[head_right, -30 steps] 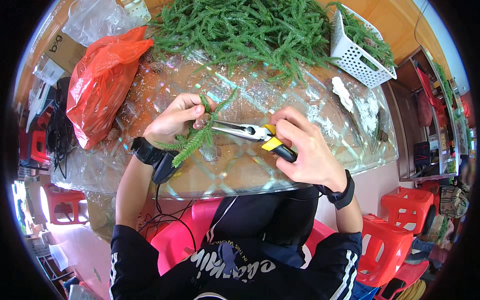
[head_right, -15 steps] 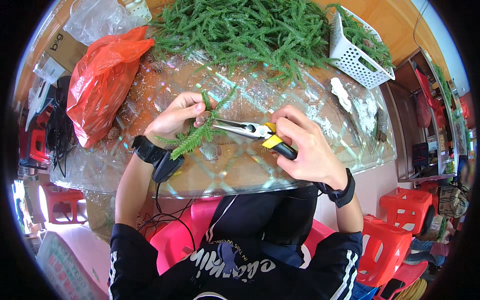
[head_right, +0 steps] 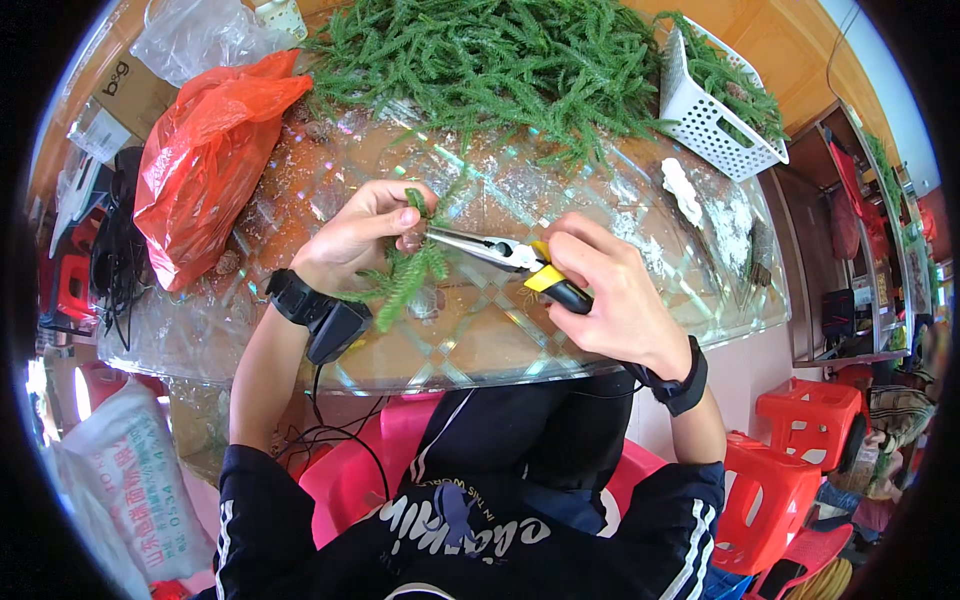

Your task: Trimming and arranging artificial green plant material using needle-nose pliers at a workstation.

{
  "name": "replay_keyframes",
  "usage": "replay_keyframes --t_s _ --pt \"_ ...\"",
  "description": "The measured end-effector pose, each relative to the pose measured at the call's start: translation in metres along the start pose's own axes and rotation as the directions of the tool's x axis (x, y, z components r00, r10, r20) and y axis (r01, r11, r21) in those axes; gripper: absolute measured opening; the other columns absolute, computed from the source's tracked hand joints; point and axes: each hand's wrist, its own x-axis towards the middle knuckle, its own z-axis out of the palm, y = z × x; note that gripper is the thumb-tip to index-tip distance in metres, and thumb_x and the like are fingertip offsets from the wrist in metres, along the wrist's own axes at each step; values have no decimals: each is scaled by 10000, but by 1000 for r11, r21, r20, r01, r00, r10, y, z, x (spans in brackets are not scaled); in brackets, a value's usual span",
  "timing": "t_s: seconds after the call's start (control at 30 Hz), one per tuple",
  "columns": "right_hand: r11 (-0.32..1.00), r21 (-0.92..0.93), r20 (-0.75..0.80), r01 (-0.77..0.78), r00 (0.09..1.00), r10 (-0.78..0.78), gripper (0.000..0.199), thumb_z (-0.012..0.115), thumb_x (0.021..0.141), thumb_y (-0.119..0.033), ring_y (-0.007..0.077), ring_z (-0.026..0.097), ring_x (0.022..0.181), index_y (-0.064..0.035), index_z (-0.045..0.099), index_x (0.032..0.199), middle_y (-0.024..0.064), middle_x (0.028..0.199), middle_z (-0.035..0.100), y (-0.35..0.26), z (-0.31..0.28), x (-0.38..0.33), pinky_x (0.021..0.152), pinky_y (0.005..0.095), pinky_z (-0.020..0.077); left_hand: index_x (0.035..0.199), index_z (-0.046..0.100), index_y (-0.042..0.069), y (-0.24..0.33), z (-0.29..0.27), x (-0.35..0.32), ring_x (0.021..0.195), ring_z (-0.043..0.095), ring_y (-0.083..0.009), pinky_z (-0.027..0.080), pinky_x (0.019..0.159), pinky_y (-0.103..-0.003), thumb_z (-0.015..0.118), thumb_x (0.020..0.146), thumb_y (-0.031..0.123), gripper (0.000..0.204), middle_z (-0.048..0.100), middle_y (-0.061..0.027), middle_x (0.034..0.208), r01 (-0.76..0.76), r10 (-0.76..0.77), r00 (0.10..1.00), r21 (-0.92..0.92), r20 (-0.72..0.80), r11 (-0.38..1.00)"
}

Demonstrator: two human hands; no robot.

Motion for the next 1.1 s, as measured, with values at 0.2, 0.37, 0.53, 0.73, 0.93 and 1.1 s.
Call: replay_keyframes --t_s 0.2,0.37,0.53,0.73,0.93,1.1 --pt "985 -76 -85 -155 985 148 268 553 536 38 232 332 538 -8 325 671 94 637 354 -4 0 2 483 317 277 881 580 7 9 11 2 673 502 -92 400 615 -224 692 732 95 206 539 -1 727 -216 343 902 413 -262 885" --pt "940 -51 -62 -339 940 335 271 555 548 21 244 321 530 -7 320 682 96 597 318 1 6 6 476 330 260 856 570 -1 18 23 -2 731 529 -103 419 649 -225 700 683 21 218 571 -18 796 -252 717 691 961 98 111" --pt "955 13 -98 -297 950 297 281 535 528 -1 156 242 547 -25 292 668 47 614 231 2 12 8 502 281 221 883 569 -13 20 19 -2 761 525 -84 423 666 -214 688 709 15 213 562 -8 794 -207 723 691 963 18 173" --pt "991 -21 -101 -133 986 131 278 531 518 24 247 338 575 -21 294 654 91 657 319 0 7 6 509 306 284 868 591 13 20 12 -3 720 522 -67 419 629 -226 676 766 139 184 568 17 778 -187 372 888 527 -269 829" --pt "1000 16 -88 -23 996 24 287 533 504 33 270 400 639 -27 293 648 109 722 380 0 6 2 548 292 336 903 578 33 17 7 -3 655 463 -45 366 579 -192 633 812 219 214 520 34 729 -147 191 972 285 -134 947" --pt "1000 -4 -93 -7 996 6 299 543 501 34 295 464 704 -34 298 657 133 784 454 -9 4 -1 600 293 385 913 573 29 17 9 -6 636 448 -40 359 572 -189 637 808 223 230 510 38 716 -164 188 977 209 -99 964"
